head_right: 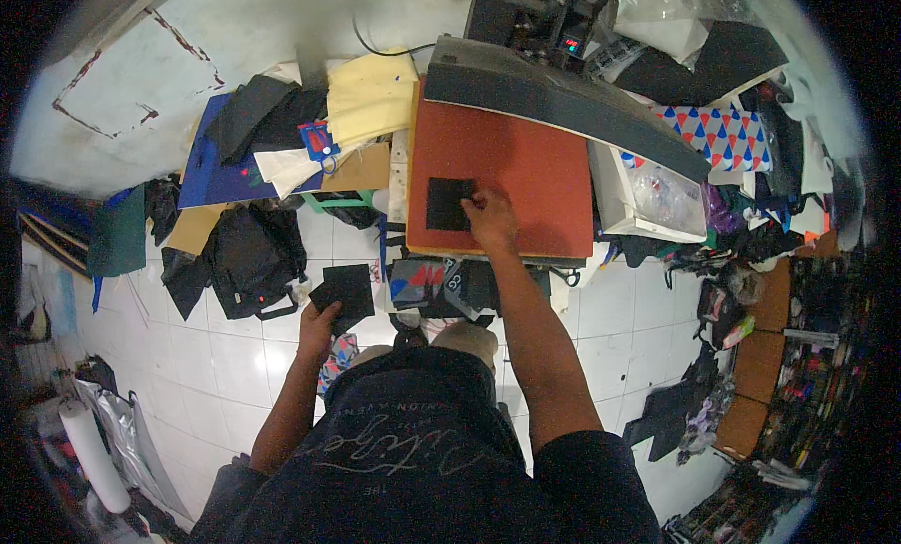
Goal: The person places small blue labels onto black rectangular pieces arranged on a red heat press plate. They pick up each label from a nearby container and affix it to the center of each piece one by one.
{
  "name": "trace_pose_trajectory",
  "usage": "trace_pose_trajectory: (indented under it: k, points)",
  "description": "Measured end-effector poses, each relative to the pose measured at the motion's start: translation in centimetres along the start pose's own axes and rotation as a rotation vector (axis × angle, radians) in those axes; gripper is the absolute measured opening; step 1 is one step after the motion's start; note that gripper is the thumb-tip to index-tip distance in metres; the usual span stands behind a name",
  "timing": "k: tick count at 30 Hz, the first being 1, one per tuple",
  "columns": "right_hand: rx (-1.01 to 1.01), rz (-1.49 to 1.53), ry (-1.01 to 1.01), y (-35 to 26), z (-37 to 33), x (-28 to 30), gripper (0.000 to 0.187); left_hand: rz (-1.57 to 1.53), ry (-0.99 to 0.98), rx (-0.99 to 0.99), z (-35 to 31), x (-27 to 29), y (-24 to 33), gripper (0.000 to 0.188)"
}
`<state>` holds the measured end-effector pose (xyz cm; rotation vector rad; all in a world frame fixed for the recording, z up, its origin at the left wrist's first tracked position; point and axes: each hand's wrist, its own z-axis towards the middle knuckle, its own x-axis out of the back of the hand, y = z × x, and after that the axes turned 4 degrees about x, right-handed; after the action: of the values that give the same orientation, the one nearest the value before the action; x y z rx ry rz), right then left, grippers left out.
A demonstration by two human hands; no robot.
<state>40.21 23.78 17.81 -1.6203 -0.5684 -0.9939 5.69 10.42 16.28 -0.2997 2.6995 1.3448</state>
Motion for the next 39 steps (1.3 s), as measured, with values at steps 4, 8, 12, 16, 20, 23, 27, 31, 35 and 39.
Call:
trace_pose_trajectory:
  k: [4,8,12,16,20,23,27,31,35,39]
  points:
    - [0.012,0.009,-0.022,-0.1,0.0,0.5,0.039,0.059,0.048,0.04,-0.7,-0.5,-0.4,0.029]
    - [0.049,-0.03,-0.027,-0.4,0.1,1.0,0.039,0.079,0.054,0.007,-1.4,-1.8,-1.1,0.028]
    - [0.061,-0.067,-0.044,-0.9,0.3,2.3,0.04,0.048,0.076,-0.055,-2.3,-4.3,-1.1,0.027]
    - [0.081,-0.078,-0.105,-0.4,0.5,2.9,0.04,-0.025,0.068,-0.082,-3.9,-8.1,0.0,0.028]
    - [0.136,0.124,-0.149,-1.1,0.1,4.3,0.041,-0.14,0.06,-0.126,-4.8,-11.9,0.8,0.026]
    - [0.152,0.403,-0.319,-0.1,-2.1,5.1,0.04,-0.144,0.096,-0.115,-5.2,-15.0,1.3,0.025]
    - [0.184,0.635,-0.582,1.6,-6.7,7.1,0.031,-0.219,0.056,-0.12,-5.5,-18.6,1.3,0.025]
    - [0.063,0.767,-0.752,2.9,-8.4,8.2,0.024,-0.1,0.072,-0.093,-6.4,-20.7,1.6,0.026]
    - [0.15,0.715,-0.645,5.8,-8.2,7.1,0.03,-0.115,0.11,-0.118,-6.6,-21.8,1.7,0.025]
    - [0.235,0.655,-0.651,6.9,-7.7,7.4,0.031,-0.11,0.13,-0.092,-6.4,-21.2,-0.4,0.025]
